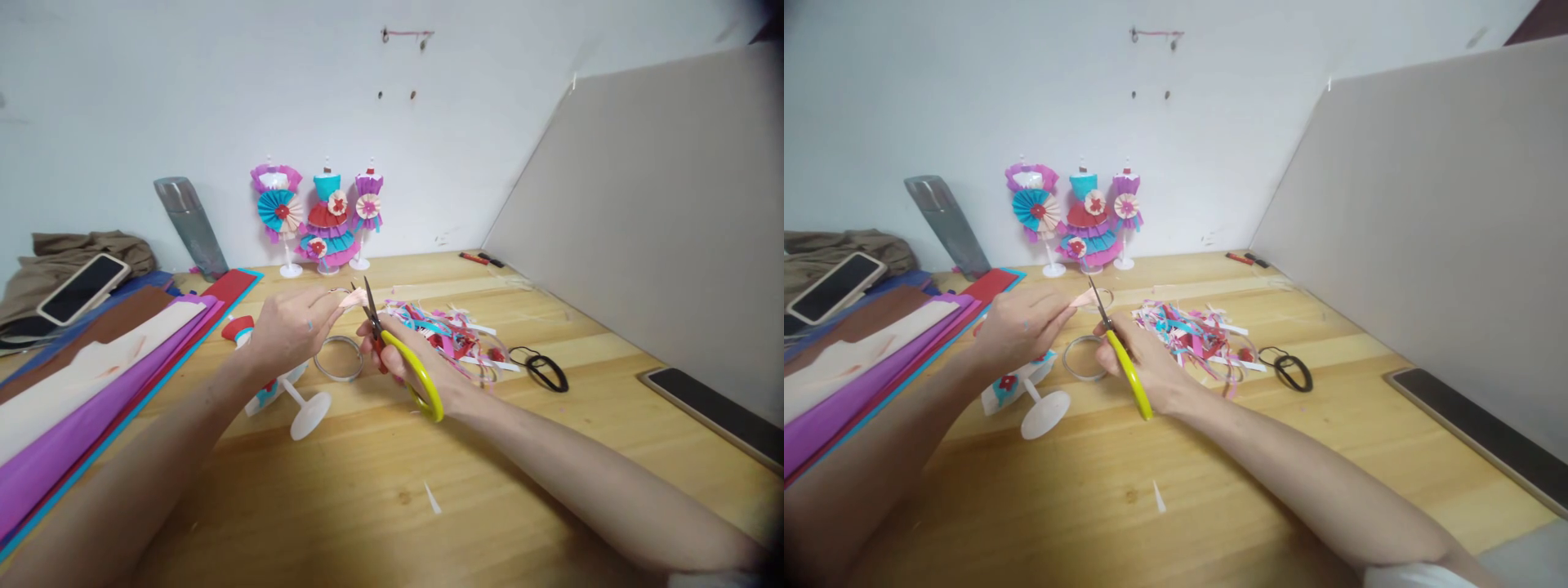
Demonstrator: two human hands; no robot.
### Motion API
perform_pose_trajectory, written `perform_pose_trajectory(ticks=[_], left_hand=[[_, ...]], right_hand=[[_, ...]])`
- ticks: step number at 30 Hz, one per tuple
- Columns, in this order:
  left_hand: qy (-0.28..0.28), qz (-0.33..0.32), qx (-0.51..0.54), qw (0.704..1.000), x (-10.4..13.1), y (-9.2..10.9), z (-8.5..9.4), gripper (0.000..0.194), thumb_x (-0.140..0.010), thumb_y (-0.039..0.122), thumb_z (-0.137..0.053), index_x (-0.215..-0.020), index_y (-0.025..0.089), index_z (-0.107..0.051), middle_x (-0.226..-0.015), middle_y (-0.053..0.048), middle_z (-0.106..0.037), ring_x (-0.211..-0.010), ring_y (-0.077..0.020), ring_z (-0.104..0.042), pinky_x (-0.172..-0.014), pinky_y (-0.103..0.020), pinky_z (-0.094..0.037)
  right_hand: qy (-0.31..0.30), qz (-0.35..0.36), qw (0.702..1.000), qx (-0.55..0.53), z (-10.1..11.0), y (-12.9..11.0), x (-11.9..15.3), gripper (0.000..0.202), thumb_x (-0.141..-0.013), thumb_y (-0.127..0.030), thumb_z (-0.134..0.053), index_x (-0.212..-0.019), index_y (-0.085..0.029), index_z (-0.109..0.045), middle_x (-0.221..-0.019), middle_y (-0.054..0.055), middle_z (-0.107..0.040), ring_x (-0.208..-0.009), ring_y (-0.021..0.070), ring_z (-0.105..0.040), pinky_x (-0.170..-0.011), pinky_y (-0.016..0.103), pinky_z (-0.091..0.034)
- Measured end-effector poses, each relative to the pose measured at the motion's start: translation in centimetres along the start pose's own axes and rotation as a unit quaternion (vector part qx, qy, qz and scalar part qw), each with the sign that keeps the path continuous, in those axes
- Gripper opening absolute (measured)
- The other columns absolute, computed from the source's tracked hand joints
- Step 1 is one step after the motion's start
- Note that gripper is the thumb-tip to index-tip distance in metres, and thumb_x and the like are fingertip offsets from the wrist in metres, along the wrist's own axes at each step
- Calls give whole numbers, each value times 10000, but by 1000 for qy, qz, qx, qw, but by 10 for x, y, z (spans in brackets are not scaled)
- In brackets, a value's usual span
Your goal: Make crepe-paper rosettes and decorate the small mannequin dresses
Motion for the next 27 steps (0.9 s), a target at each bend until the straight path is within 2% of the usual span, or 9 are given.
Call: perform_pose_trajectory(ticks=[6,11,17,27], left_hand=[[-2,-6,-1,1000,2,0,-2,312,-987,245,-416,-793,155,-643,-667,-34,-652,-623,-141,-577,-555,-248,-383],[-1,0,15,1000,3,-1,-3,299,-983,231,-425,-809,144,-652,-703,-47,-666,-650,-145,-594,-578,-248,-407],[-14,11,14,1000,2,-2,-4,318,-998,265,-395,-859,158,-660,-686,-40,-668,-635,-143,-597,-567,-251,-396],[-1,-12,6,1000,3,-2,-2,302,-986,239,-420,-810,152,-649,-692,-36,-679,-668,-156,-621,-564,-257,-391]], right_hand=[[12,-9,1000,-7,1,5,-1,282,-865,-441,-447,-991,-200,-520,-756,16,-542,-664,160,-507,-551,268,-381],[26,-6,998,-49,2,0,-1,330,-835,-516,-486,-889,-192,-518,-681,-9,-494,-626,145,-477,-541,265,-375],[29,-40,996,-80,-1,1,-1,376,-816,-577,-526,-805,-203,-490,-599,-36,-480,-538,120,-450,-498,250,-353],[50,-40,997,-49,-2,0,3,324,-860,-506,-477,-720,-219,-421,-517,-47,-490,-446,106,-463,-459,232,-333]])
Point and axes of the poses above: each hand's wrist, its own x-axis away from the middle knuckle, its own z-axis out of the back of the hand, y = z × x, the point moved 8 cm from there along -x, towards the middle knuckle
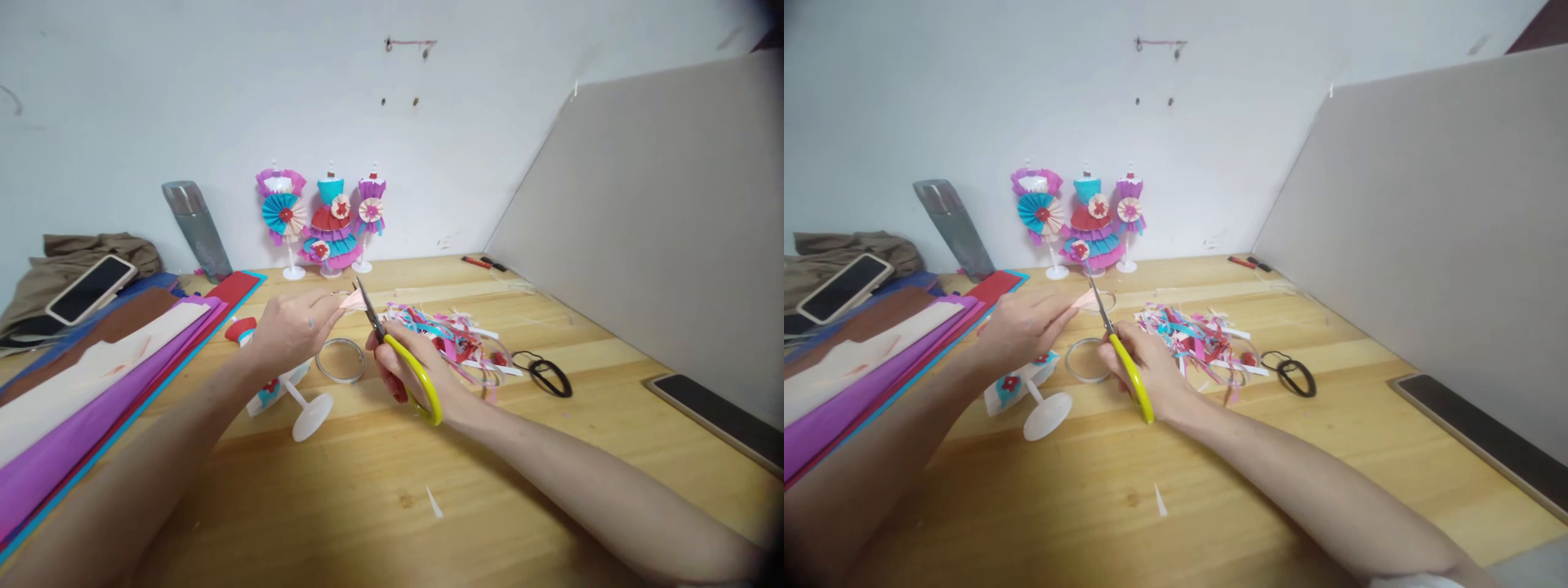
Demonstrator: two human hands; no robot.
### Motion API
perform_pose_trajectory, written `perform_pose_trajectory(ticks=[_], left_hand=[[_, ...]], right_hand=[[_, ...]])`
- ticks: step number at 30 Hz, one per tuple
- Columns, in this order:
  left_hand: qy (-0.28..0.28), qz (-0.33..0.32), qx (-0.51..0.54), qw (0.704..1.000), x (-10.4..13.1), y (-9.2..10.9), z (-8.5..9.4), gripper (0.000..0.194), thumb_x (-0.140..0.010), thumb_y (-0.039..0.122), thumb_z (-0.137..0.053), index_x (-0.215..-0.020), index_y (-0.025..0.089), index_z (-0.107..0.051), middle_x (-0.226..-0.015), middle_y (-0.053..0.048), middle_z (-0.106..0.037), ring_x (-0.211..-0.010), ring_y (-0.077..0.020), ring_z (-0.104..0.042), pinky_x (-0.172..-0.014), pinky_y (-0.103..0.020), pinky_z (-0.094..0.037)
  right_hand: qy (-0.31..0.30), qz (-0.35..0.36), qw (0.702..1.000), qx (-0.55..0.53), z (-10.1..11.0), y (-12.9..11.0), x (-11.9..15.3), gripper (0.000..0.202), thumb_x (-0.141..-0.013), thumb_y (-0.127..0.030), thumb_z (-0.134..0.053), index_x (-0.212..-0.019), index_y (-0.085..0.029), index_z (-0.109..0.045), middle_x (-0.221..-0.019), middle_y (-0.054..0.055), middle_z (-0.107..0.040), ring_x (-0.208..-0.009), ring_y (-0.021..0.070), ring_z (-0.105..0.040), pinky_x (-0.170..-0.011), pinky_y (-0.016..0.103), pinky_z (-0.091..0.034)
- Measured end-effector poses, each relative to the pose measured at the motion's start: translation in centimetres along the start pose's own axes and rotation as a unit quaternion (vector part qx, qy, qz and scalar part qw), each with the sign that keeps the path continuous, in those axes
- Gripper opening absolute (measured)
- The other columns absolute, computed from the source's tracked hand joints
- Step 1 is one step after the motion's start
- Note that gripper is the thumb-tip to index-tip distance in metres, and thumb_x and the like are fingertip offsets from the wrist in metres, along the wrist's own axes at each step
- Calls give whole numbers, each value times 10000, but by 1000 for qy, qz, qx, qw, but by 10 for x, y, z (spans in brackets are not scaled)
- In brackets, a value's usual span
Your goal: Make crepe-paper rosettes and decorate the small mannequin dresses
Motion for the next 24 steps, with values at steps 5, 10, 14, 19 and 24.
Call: perform_pose_trajectory(ticks=[5,10,14,19,24], left_hand=[[-13,-8,-13,1000,-1,-1,2,273,-985,238,-418,-895,169,-666,-684,-23,-678,-639,-148,-608,-546,-256,-382],[-12,-25,-10,1000,-2,1,3,275,-986,225,-417,-881,162,-663,-688,-21,-678,-636,-140,-607,-554,-253,-388],[-17,-4,14,1000,-1,-1,1,303,-992,245,-418,-822,152,-652,-702,-32,-678,-673,-144,-620,-569,-251,-402],[-29,26,16,999,0,-3,-3,311,-998,252,-402,-854,152,-658,-711,-37,-680,-682,-139,-619,-589,-249,-409],[-27,25,17,999,0,-2,-1,323,-1001,260,-401,-829,153,-653,-707,-39,-676,-680,-139,-618,-583,-248,-409]], right_hand=[[0,-5,999,37,-2,5,0,234,-888,-373,-463,-720,-220,-408,-520,-57,-491,-450,100,-487,-470,222,-351],[-5,-6,999,51,-5,10,0,181,-924,-324,-451,-781,-215,-432,-516,-72,-483,-445,95,-500,-477,214,-369],[-10,-8,999,35,-8,14,1,203,-949,-374,-443,-821,-217,-431,-515,-74,-484,-439,96,-497,-472,211,-372],[-11,9,999,39,-7,11,0,333,-963,-502,-400,-784,-221,-404,-533,-50,-500,-467,103,-479,-482,222,-356],[-16,38,998,42,-5,3,1,477,-930,-656,-342,-778,-213,-435,-561,-24,-512,-493,113,-472,-491,241,-361]])
Point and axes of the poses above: each hand's wrist, its own x-axis away from the middle knuckle, its own z-axis out of the back of the hand, y = z × x, the point moved 8 cm from there along -x, towards the middle knuckle
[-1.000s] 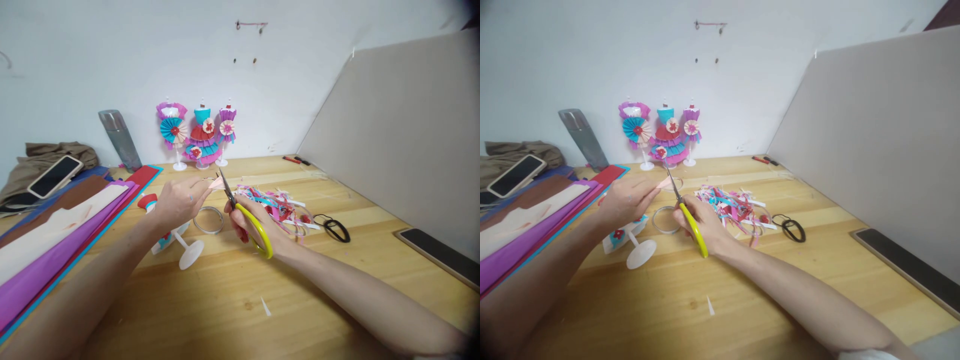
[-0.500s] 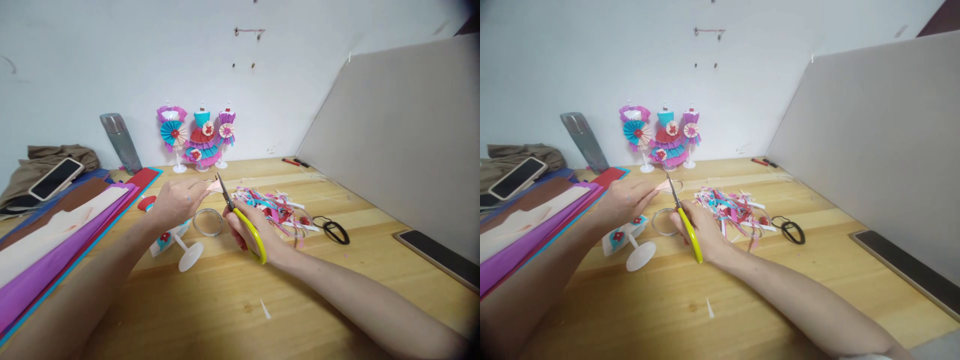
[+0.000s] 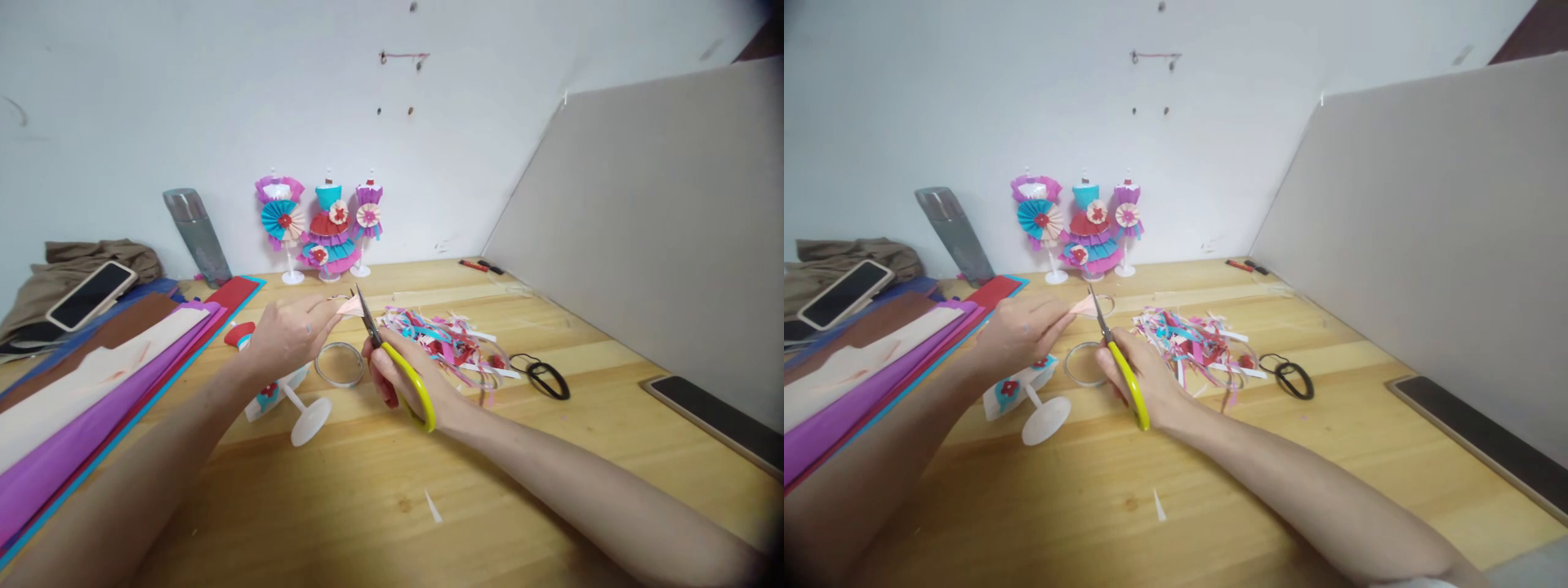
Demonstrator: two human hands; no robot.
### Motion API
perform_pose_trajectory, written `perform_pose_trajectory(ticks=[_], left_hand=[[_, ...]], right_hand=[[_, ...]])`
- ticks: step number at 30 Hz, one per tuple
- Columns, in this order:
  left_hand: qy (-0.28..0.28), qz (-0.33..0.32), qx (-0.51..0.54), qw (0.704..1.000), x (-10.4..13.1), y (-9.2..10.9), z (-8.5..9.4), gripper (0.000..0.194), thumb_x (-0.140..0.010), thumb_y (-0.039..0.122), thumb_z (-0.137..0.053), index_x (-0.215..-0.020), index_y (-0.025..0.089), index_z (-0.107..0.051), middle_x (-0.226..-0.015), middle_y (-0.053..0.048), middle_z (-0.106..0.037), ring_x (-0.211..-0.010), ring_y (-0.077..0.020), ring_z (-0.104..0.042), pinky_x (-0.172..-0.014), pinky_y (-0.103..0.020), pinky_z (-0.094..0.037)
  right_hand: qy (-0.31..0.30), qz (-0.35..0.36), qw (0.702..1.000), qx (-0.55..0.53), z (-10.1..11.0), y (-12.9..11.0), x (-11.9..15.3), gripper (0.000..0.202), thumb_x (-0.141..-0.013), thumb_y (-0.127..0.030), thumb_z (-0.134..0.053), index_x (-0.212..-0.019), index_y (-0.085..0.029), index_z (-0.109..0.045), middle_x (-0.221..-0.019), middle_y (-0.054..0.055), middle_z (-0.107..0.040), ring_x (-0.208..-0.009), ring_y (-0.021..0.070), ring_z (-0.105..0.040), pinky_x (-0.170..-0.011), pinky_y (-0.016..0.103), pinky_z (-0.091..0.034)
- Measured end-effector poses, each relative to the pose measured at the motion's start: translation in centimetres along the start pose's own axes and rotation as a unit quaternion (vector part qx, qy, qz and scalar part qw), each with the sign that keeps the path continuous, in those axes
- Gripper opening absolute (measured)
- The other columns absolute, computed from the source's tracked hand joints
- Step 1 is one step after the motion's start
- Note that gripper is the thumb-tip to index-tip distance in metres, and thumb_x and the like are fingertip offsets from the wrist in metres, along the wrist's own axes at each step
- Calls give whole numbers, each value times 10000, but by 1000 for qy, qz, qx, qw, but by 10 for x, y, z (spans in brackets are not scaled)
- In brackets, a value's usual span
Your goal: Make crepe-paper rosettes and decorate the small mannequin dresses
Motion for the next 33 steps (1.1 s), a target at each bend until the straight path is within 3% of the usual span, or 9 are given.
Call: perform_pose_trajectory(ticks=[7,12,15,25,30,33], left_hand=[[14,-37,-21,999,-1,6,3,290,-992,233,-418,-839,152,-650,-688,-23,-665,-646,-138,-602,-553,-250,-393],[24,-48,-30,998,-1,7,5,300,-982,224,-434,-773,149,-634,-651,-22,-639,-611,-140,-585,-536,-256,-387],[38,-55,-31,997,-1,6,10,252,-974,212,-456,-828,147,-652,-660,-19,-642,-615,-137,-580,-539,-247,-383],[7,-76,-6,997,-3,3,13,300,-998,239,-402,-858,166,-657,-629,-6,-603,-596,-131,-551,-528,-242,-344],[-27,-59,-12,998,1,-10,9,324,-998,257,-402,-813,169,-653,-648,-17,-622,-605,-136,-563,-537,-243,-360],[-41,-21,11,999,3,-26,9,324,-1000,291,-399,-887,171,-678,-703,-36,-657,-655,-144,-596,-583,-237,-408]], right_hand=[[6,-5,1000,8,1,2,0,498,-929,-666,-328,-789,-208,-462,-544,-26,-503,-496,120,-476,-496,247,-364],[14,-20,1000,9,0,4,-1,398,-950,-567,-385,-780,-213,-453,-533,-40,-489,-468,111,-467,-477,236,-358],[10,-32,999,-2,-3,6,0,318,-955,-486,-424,-787,-216,-444,-523,-58,-476,-454,103,-476,-476,225,-365],[17,-60,998,3,-9,8,3,245,-953,-382,-422,-768,-222,-432,-510,-72,-453,-395,90,-442,-439,216,-346],[43,-36,998,22,-8,4,5,297,-959,-427,-408,-736,-232,-423,-522,-44,-471,-443,117,-462,-460,242,-351],[56,-20,998,19,-5,0,6,345,-957,-490,-405,-723,-237,-410,-512,-33,-488,-464,133,-483,-483,256,-370]])
Point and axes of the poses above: each hand's wrist, its own x-axis away from the middle knuckle, its own z-axis out of the back of the hand, y = z × x, the point moved 8 cm from there along -x, towards the middle knuckle
